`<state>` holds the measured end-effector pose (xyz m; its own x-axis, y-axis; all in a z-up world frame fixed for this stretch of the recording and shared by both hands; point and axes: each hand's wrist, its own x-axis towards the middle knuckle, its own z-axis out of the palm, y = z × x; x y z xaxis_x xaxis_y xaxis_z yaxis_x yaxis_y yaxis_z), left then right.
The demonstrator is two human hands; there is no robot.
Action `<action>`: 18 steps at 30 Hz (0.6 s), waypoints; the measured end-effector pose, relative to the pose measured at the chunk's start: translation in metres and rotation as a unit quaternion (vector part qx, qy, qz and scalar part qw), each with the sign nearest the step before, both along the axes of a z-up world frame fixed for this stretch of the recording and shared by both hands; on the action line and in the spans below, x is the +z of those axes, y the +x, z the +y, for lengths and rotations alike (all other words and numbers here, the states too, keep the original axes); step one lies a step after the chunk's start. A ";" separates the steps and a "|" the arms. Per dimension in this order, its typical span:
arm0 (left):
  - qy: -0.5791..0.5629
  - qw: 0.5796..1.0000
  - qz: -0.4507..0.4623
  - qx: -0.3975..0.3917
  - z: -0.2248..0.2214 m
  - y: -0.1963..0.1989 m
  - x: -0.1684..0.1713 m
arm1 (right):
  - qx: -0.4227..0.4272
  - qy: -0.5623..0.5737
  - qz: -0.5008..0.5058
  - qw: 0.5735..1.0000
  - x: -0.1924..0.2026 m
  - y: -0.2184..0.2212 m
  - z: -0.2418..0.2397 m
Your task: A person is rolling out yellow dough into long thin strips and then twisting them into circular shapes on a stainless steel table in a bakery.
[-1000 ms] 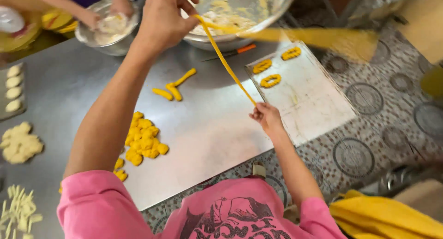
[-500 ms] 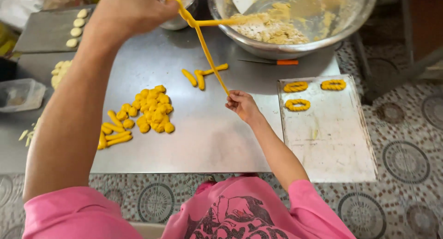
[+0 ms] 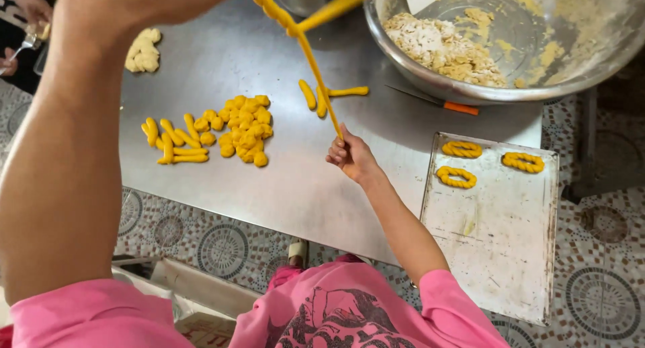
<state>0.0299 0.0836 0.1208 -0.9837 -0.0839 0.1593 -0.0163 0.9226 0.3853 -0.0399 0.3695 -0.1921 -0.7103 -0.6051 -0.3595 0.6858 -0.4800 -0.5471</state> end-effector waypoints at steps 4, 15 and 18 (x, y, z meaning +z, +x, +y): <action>0.060 0.997 -0.026 0.036 -0.009 0.069 -0.036 | -0.024 -0.025 0.010 0.999 0.005 -0.008 -0.010; 0.220 0.969 -0.108 0.035 -0.184 0.143 -0.220 | -0.016 -0.120 0.102 0.987 0.035 0.024 -0.040; 0.263 0.954 -0.138 0.029 -0.193 0.194 -0.271 | -0.030 -0.109 0.128 0.985 0.041 0.015 -0.058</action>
<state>0.2242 -0.1095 -0.1507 -0.9732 -0.1362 -0.1852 -0.2298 0.5966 0.7690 -0.0244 0.3111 -0.1507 -0.7979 -0.6020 -0.0301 0.5058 -0.6415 -0.5768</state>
